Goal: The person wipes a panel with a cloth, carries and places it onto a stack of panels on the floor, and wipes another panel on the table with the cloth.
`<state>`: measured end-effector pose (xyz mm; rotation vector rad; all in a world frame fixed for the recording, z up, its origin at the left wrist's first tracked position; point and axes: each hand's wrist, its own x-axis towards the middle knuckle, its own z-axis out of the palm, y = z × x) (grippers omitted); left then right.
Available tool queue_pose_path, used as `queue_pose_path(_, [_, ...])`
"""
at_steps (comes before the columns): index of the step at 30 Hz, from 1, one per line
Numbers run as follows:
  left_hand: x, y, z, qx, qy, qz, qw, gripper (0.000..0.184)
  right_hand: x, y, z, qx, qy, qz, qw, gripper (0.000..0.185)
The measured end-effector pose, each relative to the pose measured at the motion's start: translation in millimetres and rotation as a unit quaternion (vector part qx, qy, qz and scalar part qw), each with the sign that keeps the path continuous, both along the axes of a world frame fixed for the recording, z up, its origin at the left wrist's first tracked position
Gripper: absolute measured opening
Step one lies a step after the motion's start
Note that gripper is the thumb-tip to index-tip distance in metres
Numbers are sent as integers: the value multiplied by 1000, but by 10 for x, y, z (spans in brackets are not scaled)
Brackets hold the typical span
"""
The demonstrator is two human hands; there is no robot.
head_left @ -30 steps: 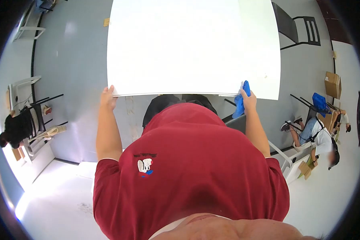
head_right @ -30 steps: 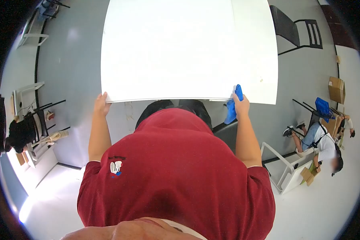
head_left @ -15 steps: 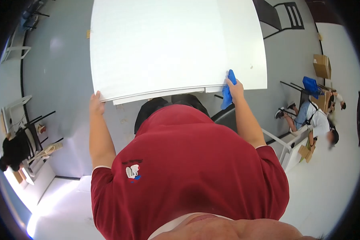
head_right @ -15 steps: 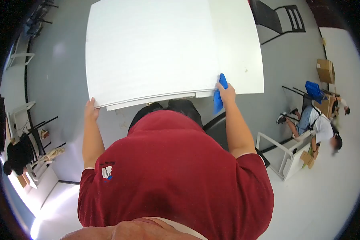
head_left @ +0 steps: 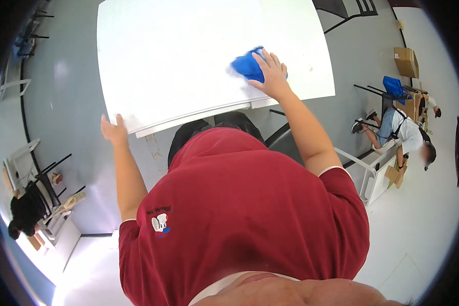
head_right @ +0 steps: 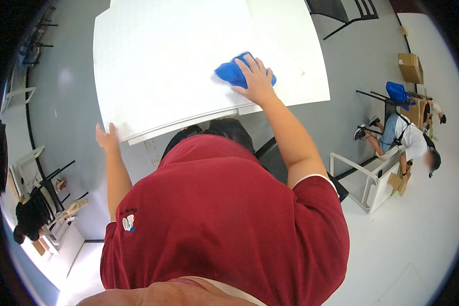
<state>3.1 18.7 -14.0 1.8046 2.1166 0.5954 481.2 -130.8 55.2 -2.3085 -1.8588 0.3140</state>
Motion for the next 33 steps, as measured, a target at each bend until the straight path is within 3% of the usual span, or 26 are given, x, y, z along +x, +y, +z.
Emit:
queue_pose_path(4, [573, -62, 184, 127, -13, -159, 979, 64, 163, -31, -187, 37, 27, -72, 996, 64])
queue_pose_path(7, [1420, -197, 457, 141, -33, -310, 940, 65, 96, -99, -579, -11, 1, 17, 1000, 63])
queue_pose_path(8, [1723, -266, 553, 115, -48, -337, 933, 66, -2, -143, -520, -40, -42, 31, 998, 62])
queue_pose_path(13, [3007, -618, 701, 6, -61, -524, 850, 58, 131, -182, -491, 0, 48, 32, 998, 60])
queue_pose_path(15, [3415, -733, 553, -12, -43, -553, 832, 59, 348, -280, -537, 60, 112, 20, 992, 58])
queue_pose_path(16, [3594, -801, 569, -27, -2, -542, 840, 60, 452, -353, -438, 41, 89, -55, 994, 55])
queue_pose_path(18, [3879, -965, 596, -62, 79, -511, 854, 62, 887, -657, -703, 139, 14, -171, 975, 52])
queue_pose_path(21, [4186, -1146, 481, -71, 105, -481, 867, 67, 1447, -1077, -844, 102, -58, -287, 951, 55])
queue_pose_path(27, [4289, -1198, 193, 11, 55, -615, 786, 54, 1474, -1094, -853, -96, -89, -309, 942, 58])
queue_pose_path(29, [4156, -1177, 144, 39, 18, -624, 780, 51, 1464, -1257, -1089, -46, -98, -248, 963, 57])
queue_pose_path(31, [4065, -1170, 130, 74, -8, -624, 778, 45, 1361, -1178, -966, -104, -109, -263, 953, 57])
queue_pose_path(33, [4008, -1132, 49, 117, 29, -643, 756, 41, 1351, -1235, -947, -77, -98, -238, 963, 57])
